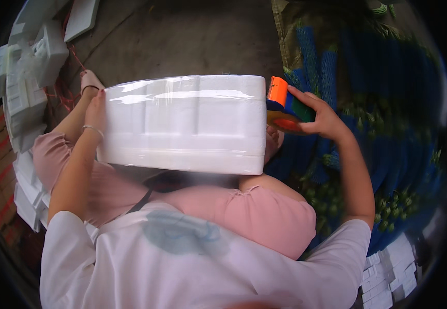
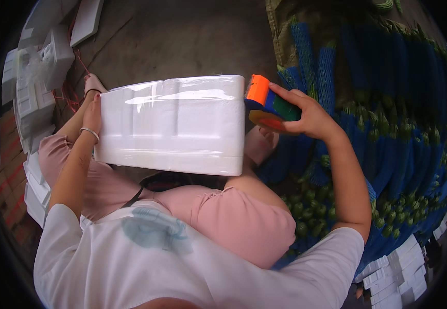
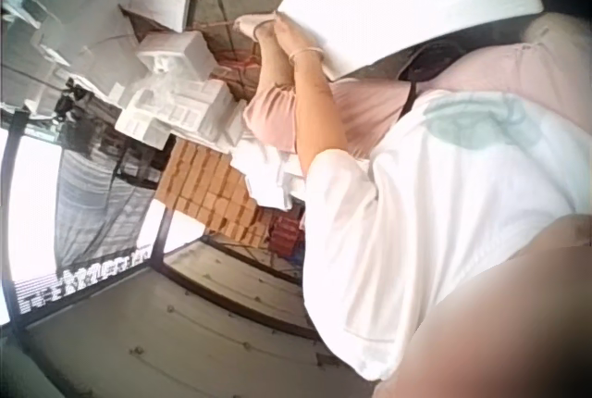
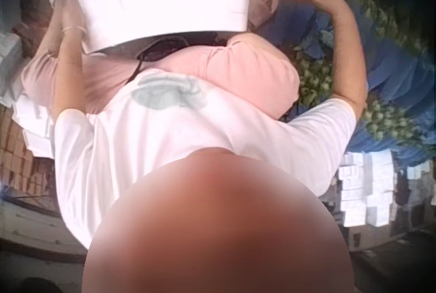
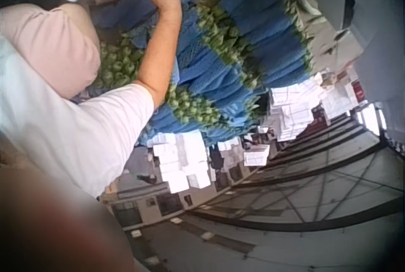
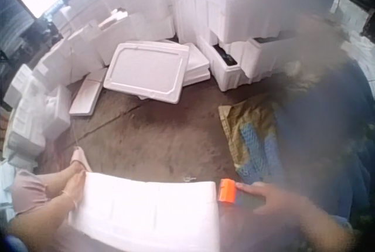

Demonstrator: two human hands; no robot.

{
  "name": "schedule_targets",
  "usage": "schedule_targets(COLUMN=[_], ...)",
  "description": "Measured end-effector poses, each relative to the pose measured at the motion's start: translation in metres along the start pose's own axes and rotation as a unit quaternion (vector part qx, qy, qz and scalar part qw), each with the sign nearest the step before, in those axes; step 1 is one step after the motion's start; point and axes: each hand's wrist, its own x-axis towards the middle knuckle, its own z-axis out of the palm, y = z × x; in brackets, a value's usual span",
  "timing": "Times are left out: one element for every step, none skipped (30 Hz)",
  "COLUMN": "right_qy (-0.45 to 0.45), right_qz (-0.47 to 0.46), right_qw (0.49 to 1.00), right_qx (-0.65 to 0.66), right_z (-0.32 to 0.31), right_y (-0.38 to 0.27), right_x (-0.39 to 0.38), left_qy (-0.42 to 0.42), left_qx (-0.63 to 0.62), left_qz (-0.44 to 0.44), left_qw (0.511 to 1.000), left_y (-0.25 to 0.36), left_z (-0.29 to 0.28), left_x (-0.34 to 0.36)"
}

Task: Packing blue-wrapped produce into foam boxes and preparing them with tape and plastic.

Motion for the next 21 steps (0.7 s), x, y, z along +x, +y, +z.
schedule_targets(right_qy=[0.033, 0.046, 0.043, 0.057, 0.067, 0.063, 0.070, 0.075, 0.078, 0.096, 0.116, 0.111, 0.129, 0.146, 0.135, 0.114, 0.110, 0.119, 0.085, 0.074, 0.058], right_qz=[-0.009, -0.004, -0.007, -0.032, -0.059, -0.063, -0.065, -0.072, -0.072, -0.081, -0.090, -0.098, -0.113, -0.123, -0.132, -0.090, -0.026, 0.032, 0.067, 0.021, -0.025], right_qw=[0.998, 0.997, 0.997, 0.996, 0.994, 0.994, 0.995, 0.994, 0.994, 0.992, 0.989, 0.988, 0.984, 0.979, 0.979, 0.987, 0.992, 0.988, 0.987, 0.992, 0.995], right_qx=[0.052, 0.065, 0.062, 0.063, 0.063, 0.062, 0.037, 0.013, 0.011, -0.007, -0.028, -0.039, -0.052, -0.066, -0.074, -0.067, -0.062, -0.095, -0.116, -0.100, -0.081], right_z=[0.007, 0.013, 0.015, 0.018, 0.020, 0.023, 0.027, 0.031, 0.037, 0.044, 0.051, 0.052, 0.055, 0.059, 0.059, 0.058, 0.054, 0.055, 0.059, 0.060, 0.058], right_y=[0.001, 0.000, -0.006, -0.018, -0.032, -0.048, -0.063, -0.081, -0.103, -0.131, -0.155, -0.176, -0.194, -0.212, -0.233, -0.253, -0.268, -0.317, -0.368, -0.379, -0.382], right_x=[0.000, -0.001, 0.000, 0.001, 0.001, 0.003, -0.003, -0.009, -0.009, -0.007, -0.003, 0.008, 0.021, 0.032, 0.046, 0.062, 0.078, 0.069, 0.077, 0.093, 0.118], left_qy=[-0.008, -0.013, -0.008, -0.003, 0.107, 0.210, 0.201, 0.005, -0.186, -0.211, -0.236, -0.213, -0.191, -0.167, -0.132, -0.152, -0.193, -0.166, -0.115, -0.029, 0.059], left_qx=[0.014, 0.028, 0.077, 0.127, 0.194, 0.258, 0.247, 0.212, 0.171, 0.236, 0.295, 0.217, 0.140, 0.042, -0.057, -0.128, -0.200, -0.182, -0.149, 0.096, 0.337], left_qz=[-0.007, -0.015, -0.003, 0.006, 0.118, 0.230, 0.243, 0.127, -0.003, 0.010, 0.025, 0.087, 0.145, 0.154, 0.158, 0.187, 0.227, 0.307, 0.343, 0.414, 0.449], left_qw=[1.000, 0.999, 0.997, 0.992, 0.968, 0.915, 0.916, 0.969, 0.968, 0.949, 0.925, 0.949, 0.961, 0.973, 0.977, 0.962, 0.933, 0.919, 0.920, 0.905, 0.825], left_y=[0.005, 0.005, -0.001, -0.018, -0.059, -0.091, -0.069, -0.025, 0.008, 0.028, 0.042, 0.050, 0.051, 0.065, 0.085, 0.108, 0.138, 0.160, 0.154, 0.143, 0.128], left_z=[-0.003, -0.004, -0.007, -0.014, -0.015, -0.014, -0.005, -0.009, -0.020, -0.030, -0.034, -0.041, -0.048, -0.067, -0.101, -0.130, -0.132, -0.154, -0.191, -0.195, -0.188], left_x=[0.008, 0.018, 0.038, 0.064, 0.104, 0.139, 0.152, 0.152, 0.145, 0.139, 0.140, 0.147, 0.150, 0.144, 0.133, 0.108, 0.085, 0.024, -0.038, -0.060, -0.078])
